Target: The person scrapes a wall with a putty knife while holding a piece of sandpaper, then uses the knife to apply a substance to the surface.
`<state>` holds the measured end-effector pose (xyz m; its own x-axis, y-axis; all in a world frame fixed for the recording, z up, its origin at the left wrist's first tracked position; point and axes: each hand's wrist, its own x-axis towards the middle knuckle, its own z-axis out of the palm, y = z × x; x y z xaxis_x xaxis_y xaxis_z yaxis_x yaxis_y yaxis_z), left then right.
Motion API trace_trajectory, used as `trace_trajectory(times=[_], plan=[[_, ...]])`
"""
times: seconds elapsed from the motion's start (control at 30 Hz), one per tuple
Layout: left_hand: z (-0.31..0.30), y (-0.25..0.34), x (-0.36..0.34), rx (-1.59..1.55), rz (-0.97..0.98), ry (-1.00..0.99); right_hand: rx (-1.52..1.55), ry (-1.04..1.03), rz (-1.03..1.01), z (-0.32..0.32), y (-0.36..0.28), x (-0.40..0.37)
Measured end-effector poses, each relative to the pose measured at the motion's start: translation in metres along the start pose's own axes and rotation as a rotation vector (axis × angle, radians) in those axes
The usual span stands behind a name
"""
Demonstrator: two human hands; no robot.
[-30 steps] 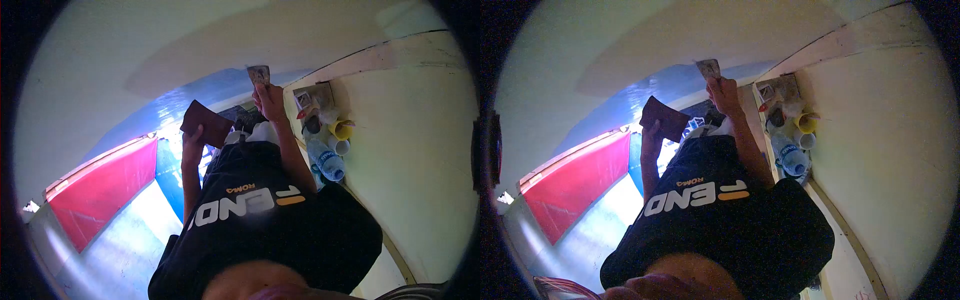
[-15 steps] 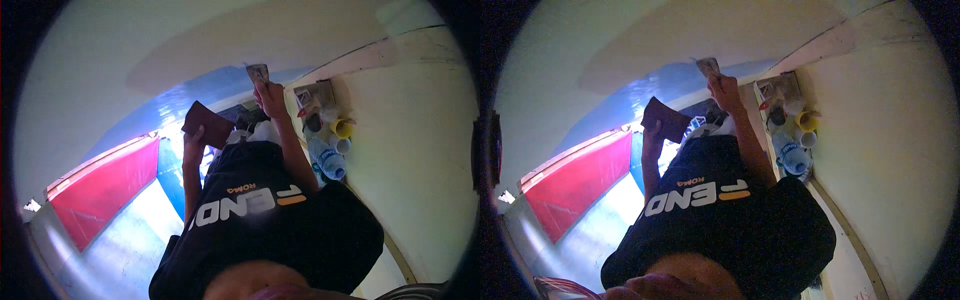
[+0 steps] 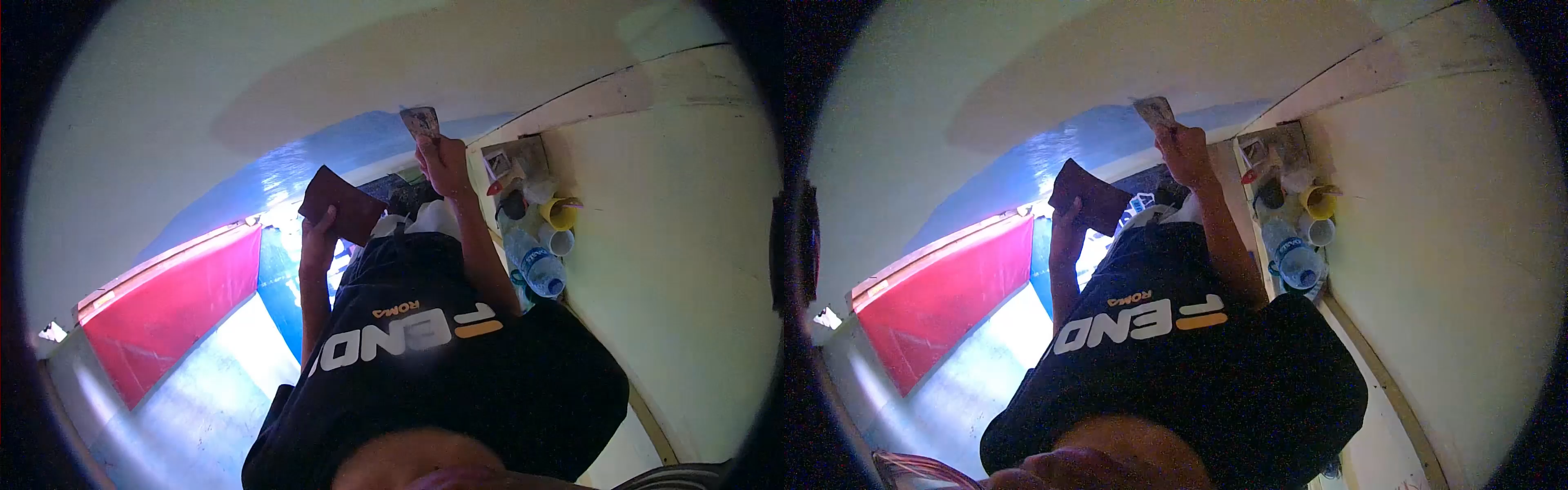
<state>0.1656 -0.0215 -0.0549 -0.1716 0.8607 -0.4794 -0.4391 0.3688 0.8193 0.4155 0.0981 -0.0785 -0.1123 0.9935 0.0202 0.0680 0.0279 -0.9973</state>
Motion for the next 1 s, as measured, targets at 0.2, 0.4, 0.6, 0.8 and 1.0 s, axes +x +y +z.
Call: trace_trajectory(times=[0.2, 0.4, 0.6, 0.8, 1.0], plan=[[-0.001, -0.001, 0.001, 0.007, -0.026, -0.020, -0.146, -0.062, 0.061, -0.005, 0.002, -0.003], [-0.004, -0.005, -0.001, 0.019, -0.038, -0.038, -0.060, -0.041, 0.038, -0.002, 0.004, -0.011], [-0.004, -0.006, 0.001, -0.042, -0.037, -0.050, -0.021, 0.000, -0.015, 0.004, -0.001, -0.008], [-0.004, -0.002, 0.000, -0.030, -0.034, -0.056, -0.052, 0.005, -0.020, 0.003, 0.003, -0.010], [-0.010, -0.007, -0.003, -0.034, -0.033, -0.027, -0.164, -0.040, 0.028, -0.003, -0.003, -0.012]])
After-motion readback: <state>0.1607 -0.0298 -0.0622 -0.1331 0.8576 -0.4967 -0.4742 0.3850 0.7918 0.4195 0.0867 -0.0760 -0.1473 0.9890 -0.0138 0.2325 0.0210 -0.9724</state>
